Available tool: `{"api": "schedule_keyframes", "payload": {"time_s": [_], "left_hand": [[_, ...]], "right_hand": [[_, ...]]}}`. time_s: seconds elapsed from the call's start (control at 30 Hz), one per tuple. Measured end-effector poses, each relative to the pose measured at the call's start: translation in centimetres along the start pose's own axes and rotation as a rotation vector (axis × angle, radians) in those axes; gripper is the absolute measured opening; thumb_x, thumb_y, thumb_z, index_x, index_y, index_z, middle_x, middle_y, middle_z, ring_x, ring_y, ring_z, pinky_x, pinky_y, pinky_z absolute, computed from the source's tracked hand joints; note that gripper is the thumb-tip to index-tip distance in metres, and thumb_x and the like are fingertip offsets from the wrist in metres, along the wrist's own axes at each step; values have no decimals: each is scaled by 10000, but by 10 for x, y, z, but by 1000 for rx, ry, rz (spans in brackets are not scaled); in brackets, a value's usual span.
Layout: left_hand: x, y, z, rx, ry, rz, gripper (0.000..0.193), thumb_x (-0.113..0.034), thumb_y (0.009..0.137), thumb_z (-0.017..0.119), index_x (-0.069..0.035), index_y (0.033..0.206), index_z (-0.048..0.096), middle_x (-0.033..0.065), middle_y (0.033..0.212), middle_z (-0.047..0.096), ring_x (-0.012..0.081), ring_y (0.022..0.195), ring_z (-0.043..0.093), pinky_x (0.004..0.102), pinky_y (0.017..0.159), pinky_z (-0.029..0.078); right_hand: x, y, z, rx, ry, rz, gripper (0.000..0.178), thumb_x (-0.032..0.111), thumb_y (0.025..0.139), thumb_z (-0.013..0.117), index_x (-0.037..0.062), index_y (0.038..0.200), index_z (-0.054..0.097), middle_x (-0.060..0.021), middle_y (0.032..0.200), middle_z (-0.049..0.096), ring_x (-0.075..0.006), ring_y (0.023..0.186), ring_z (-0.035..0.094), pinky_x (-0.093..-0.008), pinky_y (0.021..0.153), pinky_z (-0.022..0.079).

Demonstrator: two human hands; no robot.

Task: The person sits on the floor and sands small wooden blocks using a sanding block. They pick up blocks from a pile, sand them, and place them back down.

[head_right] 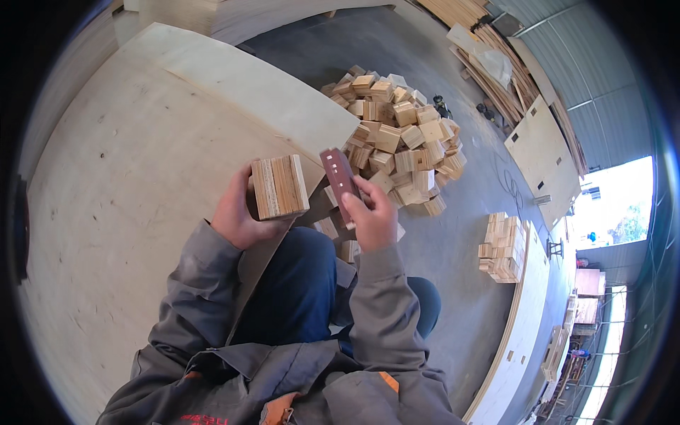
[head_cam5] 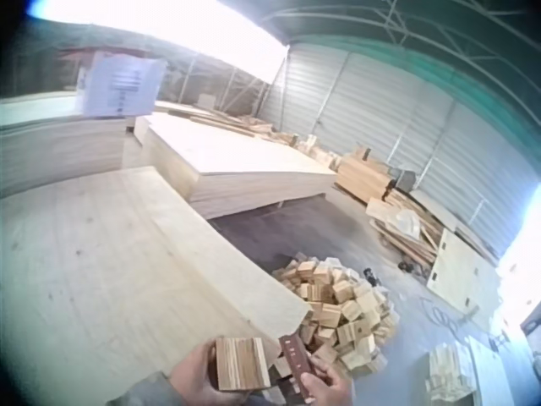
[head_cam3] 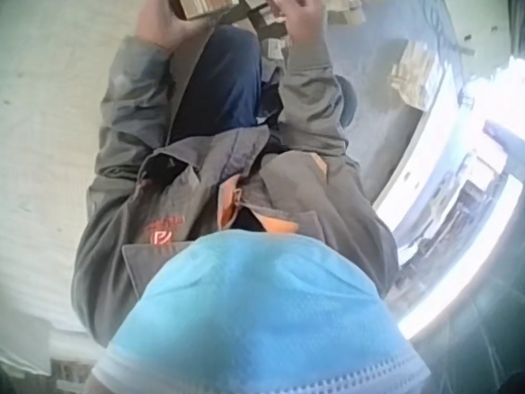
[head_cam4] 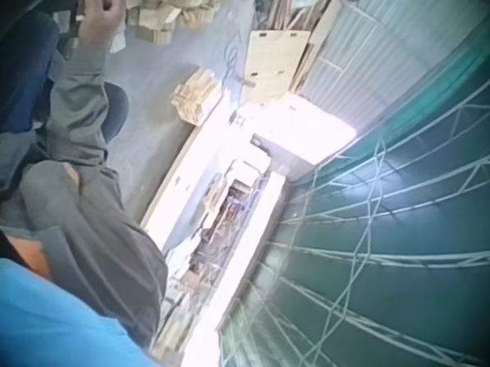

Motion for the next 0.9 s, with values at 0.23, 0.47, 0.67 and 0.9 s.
{"api": "schedule_keyframes", "payload": {"time_s": [0.23,0.47,0.67,0.9], "left_hand": [[-2,1,-5,25,-29,-32,1048,-155,779,972,53,1623,387,228,1498,626,322,1437,635,454,1230,495],[-32,-4,-19,-155,416,327,1072,-159,684,1010,16,1588,461,259,1596,532,430,1558,499,505,1280,447],[-38,-6,-17,-225,678,369,1115,-131,617,1037,-58,1589,496,269,1691,440,478,1614,412,529,1307,429],[-35,-8,2,-112,589,392,1085,-169,699,1060,-44,1607,479,289,1607,521,475,1593,449,527,1265,474]], "right_hand": [[-28,-29,-16,14,99,73,457,68,1021,801,-38,1452,691,-87,1179,792,-111,979,742,-275,853,611],[-16,-32,1,31,189,23,454,81,1023,806,-37,1446,691,-87,1163,791,-106,972,731,-268,856,602],[-20,-34,-8,-24,204,29,472,85,1021,806,-45,1456,677,-95,1168,788,-106,976,728,-272,864,602],[-5,-40,-3,-27,205,-12,468,78,1016,803,-44,1450,678,-105,1189,787,-114,1002,736,-280,883,609]]}}
Point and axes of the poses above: each hand's wrist, its own y-axis towards the middle knuckle, its own z-axis out of the palm, x = y × z, the point moved 10 cm from there along y, towards the middle knuckle
